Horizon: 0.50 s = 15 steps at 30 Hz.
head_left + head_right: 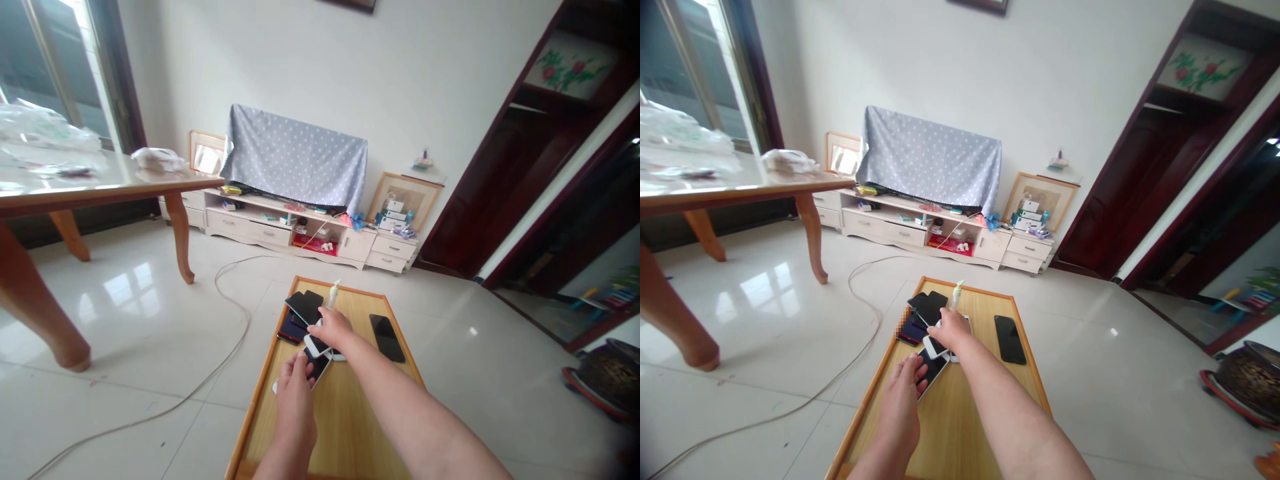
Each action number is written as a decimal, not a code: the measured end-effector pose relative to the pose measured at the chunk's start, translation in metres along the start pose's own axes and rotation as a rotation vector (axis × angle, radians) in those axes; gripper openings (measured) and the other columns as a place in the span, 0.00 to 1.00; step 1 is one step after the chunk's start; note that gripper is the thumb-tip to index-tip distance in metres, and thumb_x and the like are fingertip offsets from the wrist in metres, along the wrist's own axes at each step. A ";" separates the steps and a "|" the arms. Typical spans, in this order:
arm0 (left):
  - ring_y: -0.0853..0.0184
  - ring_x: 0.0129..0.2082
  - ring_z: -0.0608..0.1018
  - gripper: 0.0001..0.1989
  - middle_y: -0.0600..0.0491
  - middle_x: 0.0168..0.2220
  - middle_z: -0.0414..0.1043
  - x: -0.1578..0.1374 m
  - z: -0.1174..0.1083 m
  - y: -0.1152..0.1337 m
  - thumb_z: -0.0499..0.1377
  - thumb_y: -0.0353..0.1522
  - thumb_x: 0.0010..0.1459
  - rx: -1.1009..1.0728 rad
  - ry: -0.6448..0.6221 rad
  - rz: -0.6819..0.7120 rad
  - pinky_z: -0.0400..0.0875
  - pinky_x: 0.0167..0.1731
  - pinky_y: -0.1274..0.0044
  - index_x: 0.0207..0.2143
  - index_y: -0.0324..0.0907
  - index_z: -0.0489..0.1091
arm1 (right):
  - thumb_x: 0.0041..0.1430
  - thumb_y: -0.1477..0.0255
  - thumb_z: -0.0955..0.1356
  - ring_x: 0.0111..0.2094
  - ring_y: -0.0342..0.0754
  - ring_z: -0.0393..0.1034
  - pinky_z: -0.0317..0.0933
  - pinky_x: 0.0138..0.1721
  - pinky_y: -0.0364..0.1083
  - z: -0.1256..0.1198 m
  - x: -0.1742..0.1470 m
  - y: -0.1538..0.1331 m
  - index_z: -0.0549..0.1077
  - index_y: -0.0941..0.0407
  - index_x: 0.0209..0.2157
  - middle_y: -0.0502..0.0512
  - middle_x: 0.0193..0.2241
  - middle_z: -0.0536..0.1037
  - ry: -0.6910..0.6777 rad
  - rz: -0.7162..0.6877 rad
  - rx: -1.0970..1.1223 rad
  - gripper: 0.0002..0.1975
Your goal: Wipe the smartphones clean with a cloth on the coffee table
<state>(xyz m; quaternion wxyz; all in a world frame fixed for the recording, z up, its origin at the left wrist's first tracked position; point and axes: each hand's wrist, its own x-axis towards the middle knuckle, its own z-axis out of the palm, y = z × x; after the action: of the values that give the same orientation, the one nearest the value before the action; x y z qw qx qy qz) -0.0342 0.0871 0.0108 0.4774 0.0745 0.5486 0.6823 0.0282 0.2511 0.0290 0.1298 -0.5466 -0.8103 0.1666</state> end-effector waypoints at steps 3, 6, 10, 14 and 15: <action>0.57 0.49 0.76 0.21 0.46 0.47 0.76 0.000 -0.001 0.000 0.61 0.48 0.56 0.000 -0.005 0.004 0.69 0.46 0.67 0.43 0.42 0.73 | 0.48 0.59 0.75 0.51 0.57 0.73 0.62 0.48 0.47 0.003 0.000 -0.003 0.76 0.53 0.47 0.60 0.47 0.80 0.035 0.029 0.059 0.25; 0.57 0.49 0.76 0.22 0.45 0.47 0.76 -0.002 -0.002 0.001 0.61 0.48 0.56 -0.004 -0.008 0.003 0.69 0.46 0.67 0.44 0.41 0.73 | 0.48 0.59 0.75 0.48 0.56 0.74 0.62 0.46 0.46 0.002 -0.002 -0.003 0.77 0.54 0.43 0.59 0.43 0.81 0.053 0.072 0.174 0.21; 0.58 0.47 0.76 0.23 0.45 0.46 0.76 -0.003 -0.003 0.003 0.62 0.49 0.55 0.007 -0.018 0.013 0.68 0.45 0.66 0.44 0.41 0.73 | 0.50 0.57 0.73 0.42 0.54 0.76 0.64 0.39 0.44 -0.003 -0.009 0.000 0.77 0.56 0.40 0.57 0.38 0.82 0.040 0.149 0.404 0.20; 0.58 0.47 0.76 0.24 0.47 0.45 0.77 -0.005 -0.005 0.003 0.62 0.50 0.55 0.020 -0.061 0.046 0.67 0.46 0.67 0.46 0.43 0.73 | 0.57 0.53 0.67 0.33 0.50 0.76 0.64 0.30 0.42 -0.009 -0.034 0.003 0.75 0.58 0.41 0.57 0.34 0.81 -0.022 0.215 0.673 0.23; 0.58 0.48 0.76 0.24 0.47 0.46 0.77 -0.006 -0.006 0.003 0.62 0.50 0.55 0.027 -0.075 0.052 0.67 0.46 0.67 0.47 0.44 0.73 | 0.58 0.52 0.66 0.31 0.49 0.76 0.63 0.27 0.42 -0.010 -0.044 0.004 0.75 0.59 0.41 0.58 0.33 0.81 -0.039 0.231 0.730 0.24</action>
<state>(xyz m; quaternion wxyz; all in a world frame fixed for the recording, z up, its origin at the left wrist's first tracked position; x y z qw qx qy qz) -0.0366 0.0793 0.0134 0.4786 0.1205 0.5373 0.6839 0.0516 0.2127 0.0351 0.2808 -0.5490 -0.6331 0.4679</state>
